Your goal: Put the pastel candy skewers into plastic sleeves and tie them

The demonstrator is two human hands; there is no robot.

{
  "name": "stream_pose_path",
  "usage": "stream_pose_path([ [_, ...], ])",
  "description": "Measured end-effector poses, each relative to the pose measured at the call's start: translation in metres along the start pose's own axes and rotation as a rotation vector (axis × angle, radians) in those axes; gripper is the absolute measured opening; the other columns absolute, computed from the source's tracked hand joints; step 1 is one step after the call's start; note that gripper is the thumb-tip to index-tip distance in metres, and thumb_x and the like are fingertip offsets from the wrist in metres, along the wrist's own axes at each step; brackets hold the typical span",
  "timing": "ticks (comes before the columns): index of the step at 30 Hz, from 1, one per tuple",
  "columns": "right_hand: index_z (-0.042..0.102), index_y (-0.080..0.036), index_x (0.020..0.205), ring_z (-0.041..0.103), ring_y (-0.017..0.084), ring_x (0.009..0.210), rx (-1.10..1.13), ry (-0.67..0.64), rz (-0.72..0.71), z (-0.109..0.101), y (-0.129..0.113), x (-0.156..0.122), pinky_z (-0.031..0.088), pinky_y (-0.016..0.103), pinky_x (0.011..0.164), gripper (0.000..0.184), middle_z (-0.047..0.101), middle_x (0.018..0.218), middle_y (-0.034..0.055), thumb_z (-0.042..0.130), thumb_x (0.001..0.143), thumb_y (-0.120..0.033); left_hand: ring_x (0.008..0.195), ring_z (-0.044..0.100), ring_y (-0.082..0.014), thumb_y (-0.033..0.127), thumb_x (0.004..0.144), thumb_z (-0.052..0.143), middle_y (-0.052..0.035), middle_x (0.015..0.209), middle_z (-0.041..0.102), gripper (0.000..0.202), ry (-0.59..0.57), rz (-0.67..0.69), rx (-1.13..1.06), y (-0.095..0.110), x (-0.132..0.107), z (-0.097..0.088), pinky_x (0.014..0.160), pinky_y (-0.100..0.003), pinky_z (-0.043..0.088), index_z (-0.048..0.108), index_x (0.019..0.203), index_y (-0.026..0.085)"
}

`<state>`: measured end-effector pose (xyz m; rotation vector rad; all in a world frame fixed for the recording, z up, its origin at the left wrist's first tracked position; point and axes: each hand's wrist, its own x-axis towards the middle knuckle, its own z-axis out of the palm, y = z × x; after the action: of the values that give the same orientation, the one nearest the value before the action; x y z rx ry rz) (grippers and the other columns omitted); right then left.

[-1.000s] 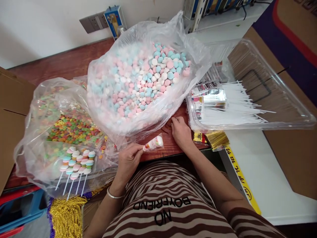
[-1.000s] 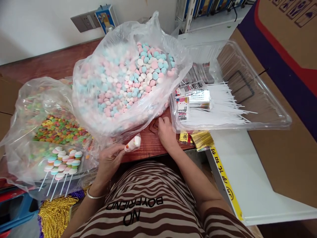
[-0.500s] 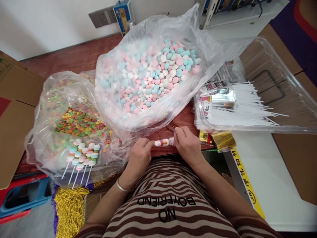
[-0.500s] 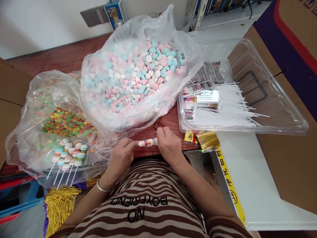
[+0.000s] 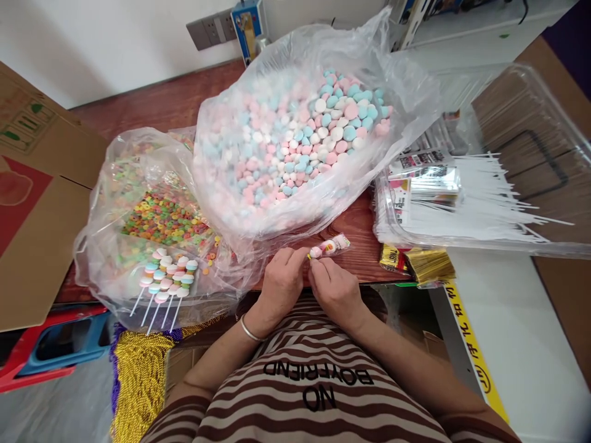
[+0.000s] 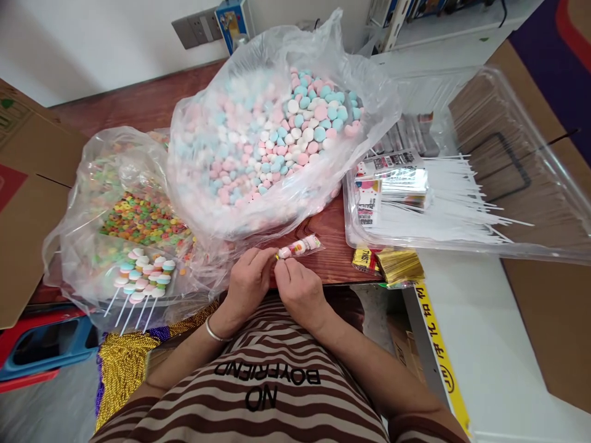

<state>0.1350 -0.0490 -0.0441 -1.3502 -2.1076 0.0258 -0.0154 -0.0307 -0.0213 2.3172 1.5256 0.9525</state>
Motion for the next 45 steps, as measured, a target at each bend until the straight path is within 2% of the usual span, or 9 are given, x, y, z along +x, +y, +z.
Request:
stream_pose_path([
  [4, 0.065, -0.020, 0.093, 0.058, 0.017, 0.066, 0.072, 0.073, 0.049, 0.002, 0.000, 0.005, 0.039, 0.030, 0.058, 0.023, 0.065, 0.073, 0.0054, 0.046, 0.104, -0.019, 0.083, 0.064, -0.0178, 0.018, 0.094, 0.060, -0.0058, 0.088, 0.073, 0.016, 0.035, -0.303, -0.409, 0.004, 0.007, -0.001, 0.079, -0.030, 0.049, 0.076, 0.096, 0.020],
  [8, 0.064, -0.021, 0.092, 0.063, 0.016, 0.069, 0.277, 0.186, 0.155, 0.003, -0.001, 0.013, 0.045, 0.027, 0.061, 0.018, 0.067, 0.076, 0.0040, 0.050, 0.102, -0.022, 0.057, 0.050, -0.0092, 0.036, 0.079, 0.081, 0.0011, 0.066, 0.062, 0.021, 0.047, -0.780, -1.145, 0.011, 0.016, 0.007, 0.057, -0.023, 0.041, 0.075, 0.085, 0.017],
  [12, 0.061, -0.022, 0.086, 0.064, 0.016, 0.073, 0.623, 0.195, 0.382, 0.001, 0.005, 0.021, 0.051, 0.029, 0.068, 0.015, 0.068, 0.080, 0.0023, 0.057, 0.099, -0.027, 0.051, 0.036, -0.0037, 0.040, 0.064, 0.091, 0.0045, 0.063, 0.052, 0.038, -0.006, -0.942, -1.541, 0.015, 0.021, 0.016, 0.047, -0.018, 0.026, 0.068, 0.080, 0.014],
  [15, 0.061, -0.022, 0.083, 0.065, 0.018, 0.078, 0.867, 0.116, 0.479, 0.000, 0.012, 0.024, 0.054, 0.032, 0.071, 0.017, 0.068, 0.085, 0.0033, 0.061, 0.096, -0.034, 0.050, 0.038, -0.0055, 0.044, 0.074, 0.084, 0.0034, 0.066, 0.054, 0.034, -0.043, -0.830, -1.386, 0.011, 0.019, 0.017, 0.046, -0.019, 0.028, 0.067, 0.084, 0.016],
  [19, 0.060, -0.023, 0.093, 0.057, 0.015, 0.053, 1.093, -0.060, 0.657, 0.001, 0.019, 0.024, 0.048, 0.028, 0.050, 0.020, 0.062, 0.065, -0.0030, 0.065, 0.092, -0.043, 0.075, 0.060, -0.0170, 0.035, 0.093, 0.063, -0.0056, 0.084, 0.068, 0.018, -0.006, -0.353, -0.680, 0.003, 0.011, 0.014, 0.071, -0.029, 0.050, 0.071, 0.100, 0.020],
  [22, 0.060, -0.023, 0.097, 0.055, 0.015, 0.049, 1.160, -0.084, 0.704, 0.003, 0.019, 0.024, 0.047, 0.028, 0.046, 0.027, 0.059, 0.062, -0.0043, 0.069, 0.088, -0.048, 0.089, 0.063, -0.0214, 0.025, 0.097, 0.051, -0.0098, 0.094, 0.070, 0.021, -0.015, -0.154, -0.365, -0.001, 0.008, 0.015, 0.083, -0.034, 0.050, 0.070, 0.107, 0.019],
  [26, 0.059, -0.023, 0.086, 0.061, 0.016, 0.058, 1.143, -0.090, 0.644, 0.002, 0.014, 0.025, 0.054, 0.030, 0.055, 0.027, 0.064, 0.067, -0.0015, 0.068, 0.090, -0.048, 0.080, 0.064, -0.0186, 0.021, 0.098, 0.052, -0.0061, 0.087, 0.071, 0.018, 0.054, -0.258, -0.394, 0.001, 0.010, 0.016, 0.077, -0.029, 0.048, 0.069, 0.100, 0.020],
  [32, 0.068, -0.019, 0.104, 0.069, 0.020, 0.084, 1.135, -0.103, 0.614, -0.003, 0.005, 0.031, 0.056, 0.033, 0.077, 0.033, 0.074, 0.097, 0.0064, 0.072, 0.088, -0.048, 0.078, 0.064, -0.0151, 0.023, 0.096, 0.055, -0.0020, 0.086, 0.072, 0.013, 0.134, -0.380, -0.537, 0.002, 0.014, 0.016, 0.073, -0.025, 0.047, 0.067, 0.096, 0.018],
  [45, 0.063, -0.020, 0.077, 0.037, 0.007, 0.043, 1.486, 0.002, 0.884, 0.003, 0.006, 0.036, 0.031, 0.022, 0.041, 0.037, 0.050, 0.055, -0.0078, 0.086, 0.071, -0.049, 0.084, 0.067, -0.0148, 0.019, 0.099, 0.055, -0.0038, 0.092, 0.073, 0.014, 0.161, -0.184, -0.558, 0.001, 0.011, 0.021, 0.079, -0.027, 0.053, 0.068, 0.103, 0.018],
])
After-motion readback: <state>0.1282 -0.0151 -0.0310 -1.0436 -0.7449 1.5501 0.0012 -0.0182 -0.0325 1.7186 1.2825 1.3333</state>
